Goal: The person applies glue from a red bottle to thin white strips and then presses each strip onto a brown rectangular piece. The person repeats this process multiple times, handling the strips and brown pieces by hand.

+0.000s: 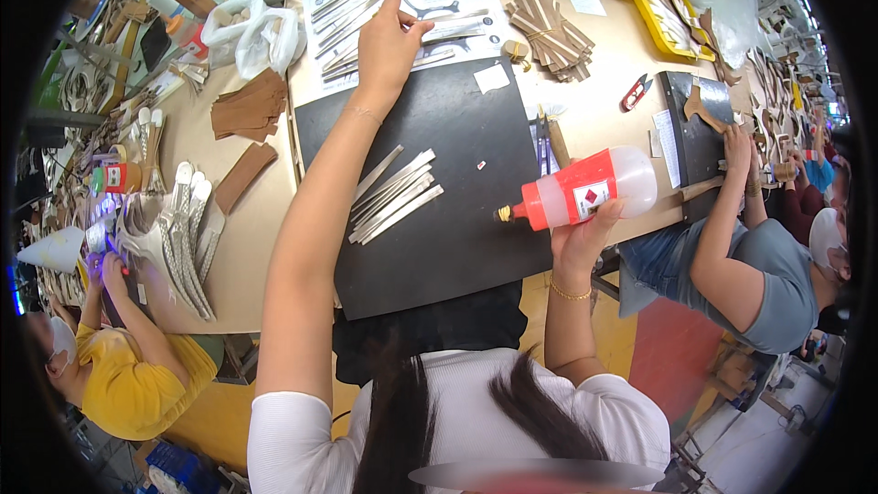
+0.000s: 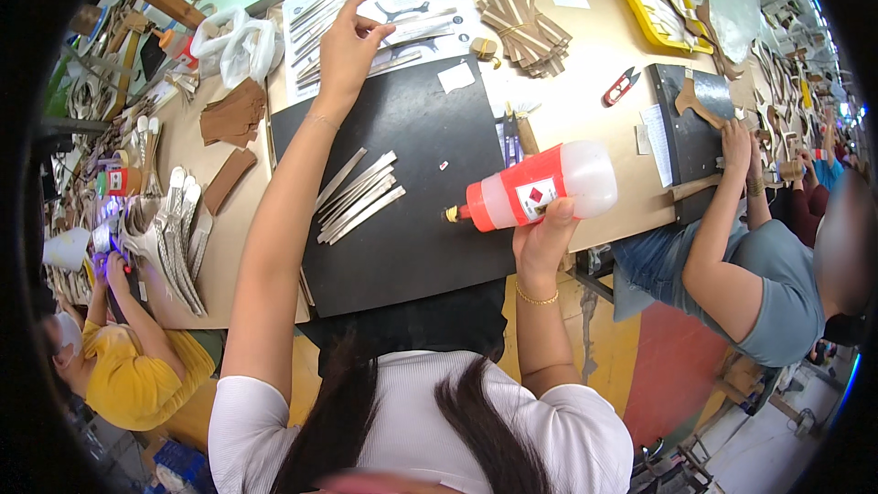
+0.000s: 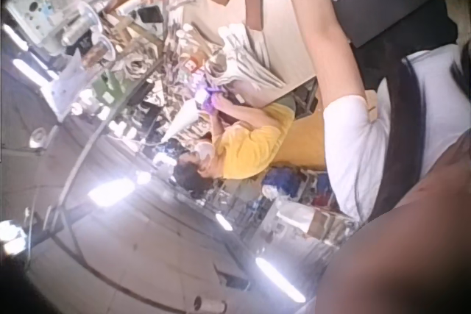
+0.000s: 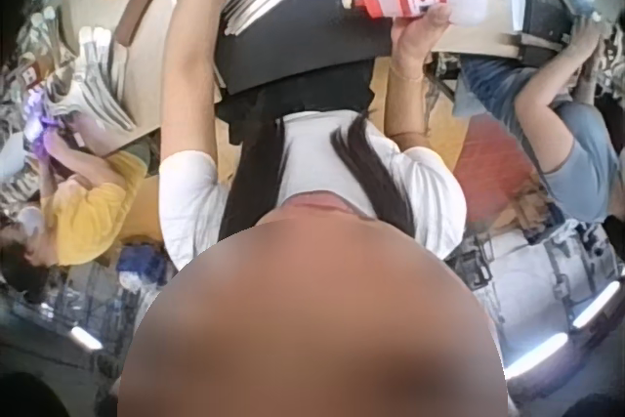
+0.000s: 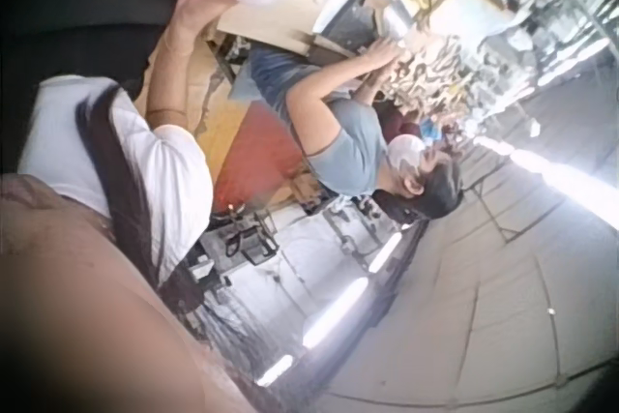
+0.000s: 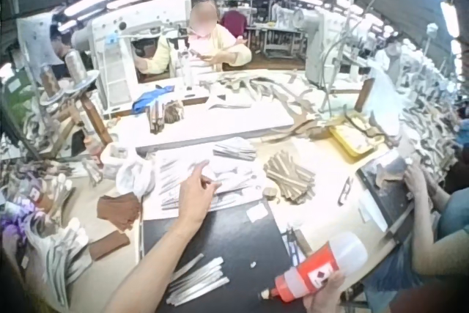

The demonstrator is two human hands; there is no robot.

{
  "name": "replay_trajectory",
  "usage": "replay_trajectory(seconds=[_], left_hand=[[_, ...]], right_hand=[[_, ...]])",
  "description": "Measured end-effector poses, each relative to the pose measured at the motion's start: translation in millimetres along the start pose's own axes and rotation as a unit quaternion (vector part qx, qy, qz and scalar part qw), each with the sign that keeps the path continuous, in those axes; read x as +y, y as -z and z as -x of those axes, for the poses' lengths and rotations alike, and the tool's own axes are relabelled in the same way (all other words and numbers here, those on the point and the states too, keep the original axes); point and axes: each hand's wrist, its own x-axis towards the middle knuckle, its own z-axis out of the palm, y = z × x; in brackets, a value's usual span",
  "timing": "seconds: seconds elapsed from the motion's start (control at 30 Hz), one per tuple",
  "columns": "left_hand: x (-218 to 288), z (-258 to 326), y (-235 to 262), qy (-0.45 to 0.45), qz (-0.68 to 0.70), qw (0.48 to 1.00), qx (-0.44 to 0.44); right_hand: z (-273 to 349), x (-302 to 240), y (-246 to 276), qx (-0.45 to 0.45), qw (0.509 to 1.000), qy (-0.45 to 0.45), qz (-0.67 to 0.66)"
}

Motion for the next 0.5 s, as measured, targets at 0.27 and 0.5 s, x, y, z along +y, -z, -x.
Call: replay_trajectory(seconds=[0.27,0.5], left_hand=[[-24.0,17.2,19.2,-0.086,-0.147,0.984,0.044],[-8.0,119.1,126.1,0.152,-0.068,0.981,-0.104]], right_hand=[[-9.2,-1.6,12.2,-0.007,1.0,-0.006,0.011],[-7.9,4.6,-1.0,-0.047,0.999,-0.012,-0.005]])
